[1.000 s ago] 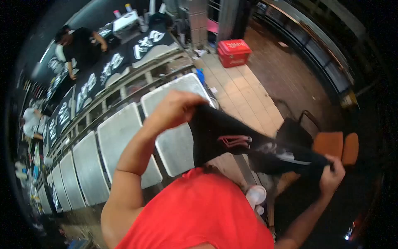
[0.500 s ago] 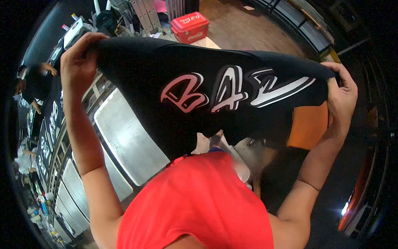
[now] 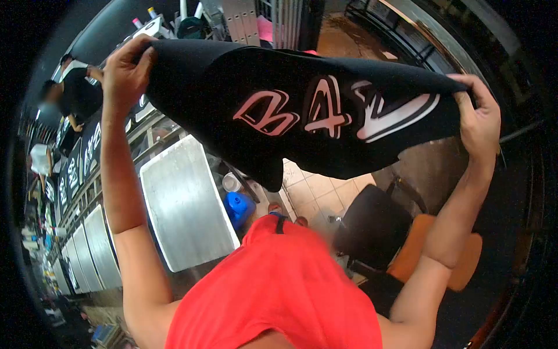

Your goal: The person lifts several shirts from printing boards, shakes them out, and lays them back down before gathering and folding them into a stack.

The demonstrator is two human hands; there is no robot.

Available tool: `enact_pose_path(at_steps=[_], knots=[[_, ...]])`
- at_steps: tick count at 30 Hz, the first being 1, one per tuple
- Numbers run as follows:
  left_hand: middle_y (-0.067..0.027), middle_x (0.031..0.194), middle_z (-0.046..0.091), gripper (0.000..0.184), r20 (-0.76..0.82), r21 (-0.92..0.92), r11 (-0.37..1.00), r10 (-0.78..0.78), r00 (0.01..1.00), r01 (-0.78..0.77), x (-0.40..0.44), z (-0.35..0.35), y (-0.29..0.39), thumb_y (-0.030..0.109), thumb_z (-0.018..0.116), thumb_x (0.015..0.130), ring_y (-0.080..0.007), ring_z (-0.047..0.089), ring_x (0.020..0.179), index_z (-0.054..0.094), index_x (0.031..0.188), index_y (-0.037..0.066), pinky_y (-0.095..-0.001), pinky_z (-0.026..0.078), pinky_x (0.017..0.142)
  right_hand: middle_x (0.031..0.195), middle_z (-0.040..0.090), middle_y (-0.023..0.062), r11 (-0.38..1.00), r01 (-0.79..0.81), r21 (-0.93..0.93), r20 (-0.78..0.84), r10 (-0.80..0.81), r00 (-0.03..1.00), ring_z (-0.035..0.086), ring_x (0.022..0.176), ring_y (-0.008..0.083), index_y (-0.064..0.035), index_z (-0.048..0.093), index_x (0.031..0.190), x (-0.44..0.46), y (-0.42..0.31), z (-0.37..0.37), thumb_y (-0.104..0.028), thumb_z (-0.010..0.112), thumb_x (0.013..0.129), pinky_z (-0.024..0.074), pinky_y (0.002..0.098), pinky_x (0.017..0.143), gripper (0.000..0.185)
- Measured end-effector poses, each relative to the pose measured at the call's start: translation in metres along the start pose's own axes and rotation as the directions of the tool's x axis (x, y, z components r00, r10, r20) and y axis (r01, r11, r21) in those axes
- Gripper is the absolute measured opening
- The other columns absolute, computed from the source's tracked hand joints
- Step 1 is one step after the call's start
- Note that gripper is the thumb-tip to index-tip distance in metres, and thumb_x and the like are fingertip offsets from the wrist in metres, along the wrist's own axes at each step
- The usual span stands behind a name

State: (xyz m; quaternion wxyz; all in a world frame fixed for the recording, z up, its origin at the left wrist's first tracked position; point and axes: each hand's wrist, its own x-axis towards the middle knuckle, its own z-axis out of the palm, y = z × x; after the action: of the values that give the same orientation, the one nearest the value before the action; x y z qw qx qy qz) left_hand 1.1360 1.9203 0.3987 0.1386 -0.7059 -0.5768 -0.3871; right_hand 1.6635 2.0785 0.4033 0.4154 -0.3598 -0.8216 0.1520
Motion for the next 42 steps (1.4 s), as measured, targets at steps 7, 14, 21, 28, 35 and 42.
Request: enact_pose_path(at_steps=[7, 14, 21, 28, 35, 42], knots=[[-0.0066, 0.084, 0.066, 0.012, 0.151, -0.206, 0.951, -0.201, 0.968, 0.230, -0.006, 0.040, -0.039, 0.001, 0.057, 0.087, -0.0163, 0.063, 0.080, 0.066, 0.094, 0.002, -0.0295, 0.049, 0.077, 0.095, 0.061, 0.0010, 0.995, -0.101, -0.022, 0.152, 0.104, 0.983, 0.057, 0.089, 0.0104, 0.0007, 0.064, 0.102, 0.082, 0.058, 0.061, -0.001, 0.051, 0.094, 0.0448, 0.0249, 0.082, 0.015], [-0.0184, 0.084, 0.067, 0.013, 0.309, -0.268, 0.879, -0.311, 0.899, 0.396, -0.053, 0.128, -0.137, 0.005, 0.064, 0.081, -0.0311, 0.067, 0.082, 0.064, 0.093, 0.001, -0.0383, 0.051, 0.074, 0.085, 0.063, 0.0069, 0.986, 0.034, -0.165, 0.313, 0.020, 0.950, 0.060, 0.081, 0.0169, 0.0028, 0.067, 0.095, 0.171, 0.169, 0.207, -0.001, 0.060, 0.084, 0.0463, 0.0288, 0.077, 0.014], [-0.0201, 0.086, 0.064, 0.015, 0.268, -0.328, 0.805, -0.423, 0.866, 0.494, -0.083, 0.192, -0.189, 0.012, 0.066, 0.083, -0.0403, 0.063, 0.088, 0.062, 0.090, -0.001, -0.0457, 0.049, 0.076, 0.079, 0.070, 0.0096, 0.960, -0.215, -0.179, 0.194, 0.248, 0.949, 0.068, 0.076, 0.0198, 0.0028, 0.069, 0.100, 0.253, 0.219, 0.362, -0.008, 0.062, 0.090, 0.0529, 0.0309, 0.071, 0.016], [-0.0206, 0.083, 0.067, 0.015, 0.165, -0.420, 0.633, -0.651, 0.741, 0.650, -0.056, 0.197, -0.233, 0.013, 0.064, 0.090, -0.0398, 0.066, 0.082, 0.060, 0.096, 0.000, -0.0441, 0.049, 0.069, 0.074, 0.062, 0.0024, 0.743, -0.473, 0.474, 0.179, 0.444, 0.878, 0.059, 0.057, 0.0118, -0.0081, 0.064, 0.108, 0.398, 0.247, 0.528, -0.021, 0.063, 0.096, 0.0493, 0.0247, 0.049, 0.017], [-0.0087, 0.075, 0.063, 0.015, 0.015, -0.598, 0.456, -0.816, 0.578, 0.659, -0.022, 0.240, -0.342, 0.013, 0.061, 0.095, -0.0109, 0.051, 0.067, 0.054, 0.101, 0.001, -0.0301, 0.042, 0.060, 0.092, 0.072, 0.0080, 0.955, 0.150, 0.256, -0.146, -0.115, 0.983, 0.067, 0.083, 0.0154, -0.0032, 0.071, 0.107, 0.611, 0.138, 0.761, -0.024, 0.065, 0.093, 0.0519, 0.0291, 0.076, 0.026], [-0.0031, 0.095, 0.064, 0.012, -0.140, -0.865, 0.205, -0.975, 0.172, 0.458, -0.019, 0.271, -0.457, 0.009, 0.058, 0.098, -0.0076, 0.059, 0.087, 0.054, 0.108, 0.004, -0.0232, 0.048, 0.075, 0.102, 0.073, 0.0133, 0.761, 0.176, 0.624, 0.267, -0.420, 0.868, 0.069, 0.095, 0.0262, -0.0116, 0.074, 0.108, 0.658, -0.136, 1.001, -0.035, 0.064, 0.086, 0.0512, 0.0347, 0.085, 0.034]])
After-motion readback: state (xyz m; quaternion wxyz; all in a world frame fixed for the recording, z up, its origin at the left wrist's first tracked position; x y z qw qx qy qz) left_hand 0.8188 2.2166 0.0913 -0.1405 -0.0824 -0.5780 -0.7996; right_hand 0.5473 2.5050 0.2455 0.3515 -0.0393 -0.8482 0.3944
